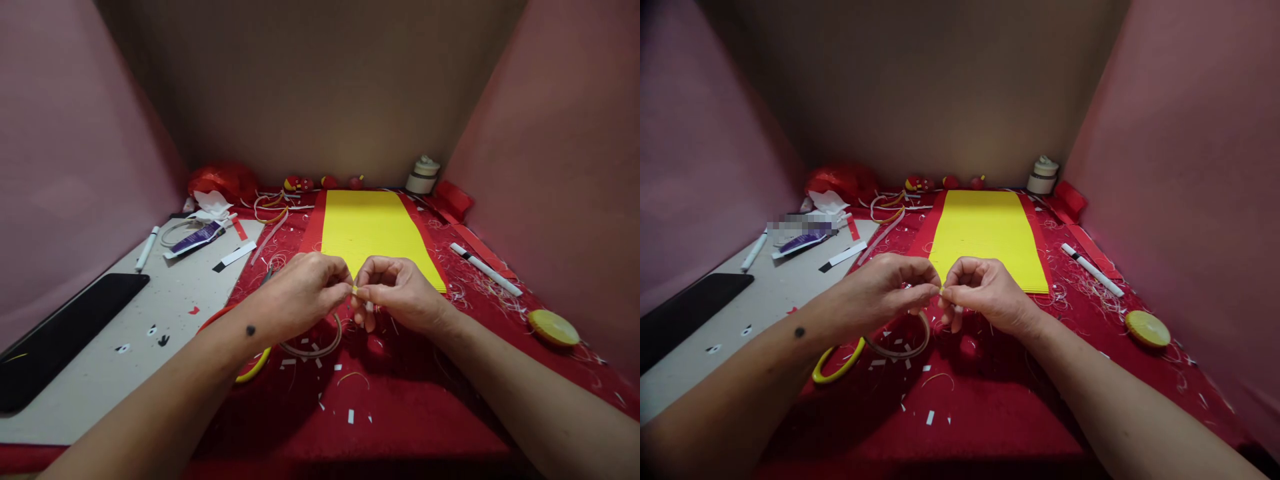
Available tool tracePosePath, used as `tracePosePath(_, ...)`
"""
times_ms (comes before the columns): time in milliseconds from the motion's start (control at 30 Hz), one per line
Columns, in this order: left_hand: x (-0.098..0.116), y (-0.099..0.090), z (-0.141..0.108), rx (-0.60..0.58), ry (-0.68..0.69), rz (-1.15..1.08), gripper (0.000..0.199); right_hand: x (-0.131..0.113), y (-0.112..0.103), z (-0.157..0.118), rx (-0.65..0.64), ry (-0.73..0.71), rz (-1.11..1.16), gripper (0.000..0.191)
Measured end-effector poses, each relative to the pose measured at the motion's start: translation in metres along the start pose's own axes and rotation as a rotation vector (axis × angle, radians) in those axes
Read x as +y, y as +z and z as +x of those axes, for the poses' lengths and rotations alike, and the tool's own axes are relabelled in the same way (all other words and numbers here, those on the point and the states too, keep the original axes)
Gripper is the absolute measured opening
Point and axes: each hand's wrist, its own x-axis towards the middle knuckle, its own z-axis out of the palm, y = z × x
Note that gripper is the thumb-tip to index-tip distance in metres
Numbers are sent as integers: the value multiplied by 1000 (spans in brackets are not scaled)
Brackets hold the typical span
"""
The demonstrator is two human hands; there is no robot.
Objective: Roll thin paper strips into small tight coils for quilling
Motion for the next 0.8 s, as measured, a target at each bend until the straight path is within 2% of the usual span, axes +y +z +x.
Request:
tracePosePath(200, -4, 0, -1, 7, 2, -22, 23, 3, -2, 0, -28, 29, 44, 10)
tracePosePath(567, 2, -2, -4, 4, -13, -20, 22, -2, -2, -1, -35, 112, 142, 13)
tracePosePath(800, 2, -1, -6, 22, -9, -6, 22, 2, -4, 0, -89, 124, 152, 11)
